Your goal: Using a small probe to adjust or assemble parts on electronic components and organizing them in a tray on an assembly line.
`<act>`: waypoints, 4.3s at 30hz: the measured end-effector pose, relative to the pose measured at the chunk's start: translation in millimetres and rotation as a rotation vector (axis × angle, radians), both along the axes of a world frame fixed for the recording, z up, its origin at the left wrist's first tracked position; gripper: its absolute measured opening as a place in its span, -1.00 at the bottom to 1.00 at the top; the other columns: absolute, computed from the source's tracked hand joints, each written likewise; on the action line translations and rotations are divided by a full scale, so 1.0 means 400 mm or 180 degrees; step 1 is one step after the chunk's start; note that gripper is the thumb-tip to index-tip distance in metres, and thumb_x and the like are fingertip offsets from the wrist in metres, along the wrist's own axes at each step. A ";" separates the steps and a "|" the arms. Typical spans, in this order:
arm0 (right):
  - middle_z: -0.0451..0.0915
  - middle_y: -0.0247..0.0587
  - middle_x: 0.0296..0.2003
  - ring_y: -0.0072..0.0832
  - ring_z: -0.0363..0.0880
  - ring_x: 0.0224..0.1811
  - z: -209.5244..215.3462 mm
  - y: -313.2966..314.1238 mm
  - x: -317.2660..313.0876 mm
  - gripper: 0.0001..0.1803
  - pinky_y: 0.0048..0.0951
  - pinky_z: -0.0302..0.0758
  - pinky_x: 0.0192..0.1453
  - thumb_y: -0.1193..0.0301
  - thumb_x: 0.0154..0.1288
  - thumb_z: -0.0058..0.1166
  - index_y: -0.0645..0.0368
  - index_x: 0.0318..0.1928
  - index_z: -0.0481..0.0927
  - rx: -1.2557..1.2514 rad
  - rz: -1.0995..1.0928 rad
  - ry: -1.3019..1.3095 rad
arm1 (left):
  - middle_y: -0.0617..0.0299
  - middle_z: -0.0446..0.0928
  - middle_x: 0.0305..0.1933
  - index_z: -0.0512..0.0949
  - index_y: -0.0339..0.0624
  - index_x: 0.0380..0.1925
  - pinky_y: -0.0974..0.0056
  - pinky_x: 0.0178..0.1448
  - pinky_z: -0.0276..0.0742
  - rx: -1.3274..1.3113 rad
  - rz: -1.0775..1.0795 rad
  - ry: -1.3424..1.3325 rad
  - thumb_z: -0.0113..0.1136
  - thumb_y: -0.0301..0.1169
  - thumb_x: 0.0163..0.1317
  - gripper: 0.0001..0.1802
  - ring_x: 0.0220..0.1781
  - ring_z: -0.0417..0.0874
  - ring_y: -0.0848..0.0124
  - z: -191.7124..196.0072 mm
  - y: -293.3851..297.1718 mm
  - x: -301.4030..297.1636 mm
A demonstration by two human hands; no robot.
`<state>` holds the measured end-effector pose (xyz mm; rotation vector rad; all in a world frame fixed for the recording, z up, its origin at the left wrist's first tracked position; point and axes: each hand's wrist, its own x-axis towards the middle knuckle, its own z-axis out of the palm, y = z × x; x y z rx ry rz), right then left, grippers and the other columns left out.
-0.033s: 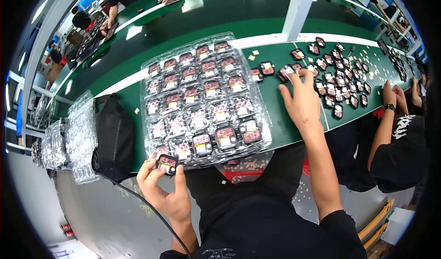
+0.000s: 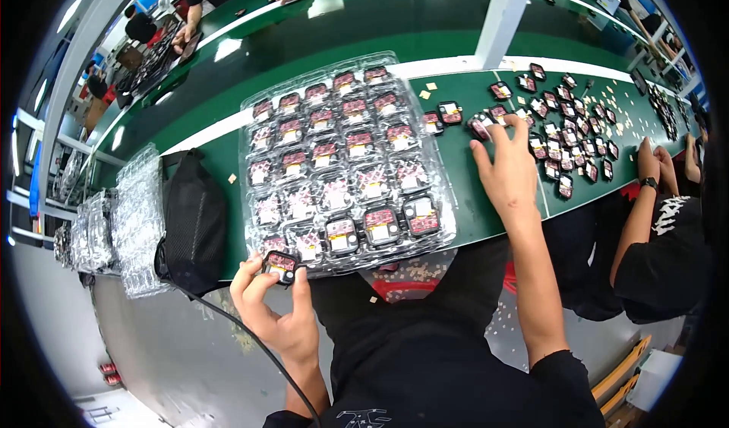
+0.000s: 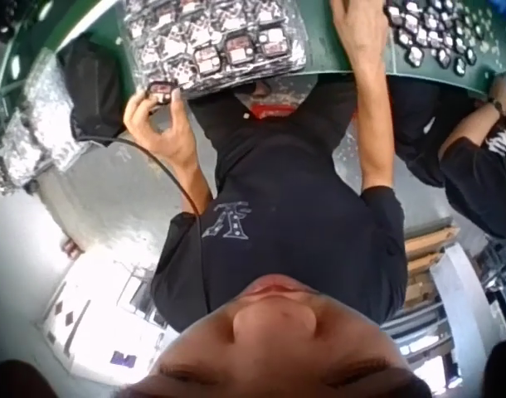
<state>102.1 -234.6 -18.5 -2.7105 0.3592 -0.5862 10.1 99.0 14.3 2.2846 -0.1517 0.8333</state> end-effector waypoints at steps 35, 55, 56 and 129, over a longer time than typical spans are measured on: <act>0.65 -0.10 0.07 0.04 0.67 -0.02 -0.007 0.008 -0.176 -0.63 -0.11 0.60 -0.01 0.42 0.15 0.45 0.20 -0.10 0.55 0.0746 0.0662 -0.0015 | 0.05 0.18 0.65 0.44 -0.06 0.44 -0.53 0.58 -0.34 0.1474 -0.0185 0.1418 0.48 0.01 0.16 -0.12 0.71 -0.07 -0.17 0.024 -0.035 0.006; 0.69 -0.04 0.07 -0.46 0.42 -0.37 0.053 0.027 -0.228 -0.51 -0.45 0.42 -0.36 0.48 -0.01 0.57 0.20 -0.06 0.61 0.1271 0.1119 -0.0729 | -0.21 0.48 0.32 0.63 -0.21 0.13 -0.26 0.41 0.41 0.0853 -0.0667 -0.0288 0.40 -0.06 0.33 -0.47 0.41 0.49 -0.18 0.028 -0.001 0.024; 0.69 -0.05 0.10 -0.73 0.12 -0.61 0.065 0.032 -0.236 -0.47 -0.61 0.23 -0.48 0.47 -0.03 0.59 0.20 -0.03 0.60 0.1427 0.1485 -0.0956 | -0.21 0.48 0.32 0.63 -0.21 0.13 -0.26 0.41 0.41 0.0853 -0.0673 -0.0282 0.40 -0.06 0.33 -0.47 0.41 0.49 -0.18 0.026 -0.003 0.014; 0.72 -0.16 -0.38 -0.34 0.71 -0.47 0.116 0.186 -0.335 -0.73 -0.42 0.60 -0.44 0.61 0.04 0.45 0.29 -0.19 0.72 0.0936 0.1762 -0.0874 | -0.08 0.34 0.39 0.45 -0.35 0.23 0.12 0.34 0.63 -0.4089 -0.2992 0.2170 0.47 -0.74 0.12 -0.35 0.37 0.56 0.12 -0.012 -0.178 -0.043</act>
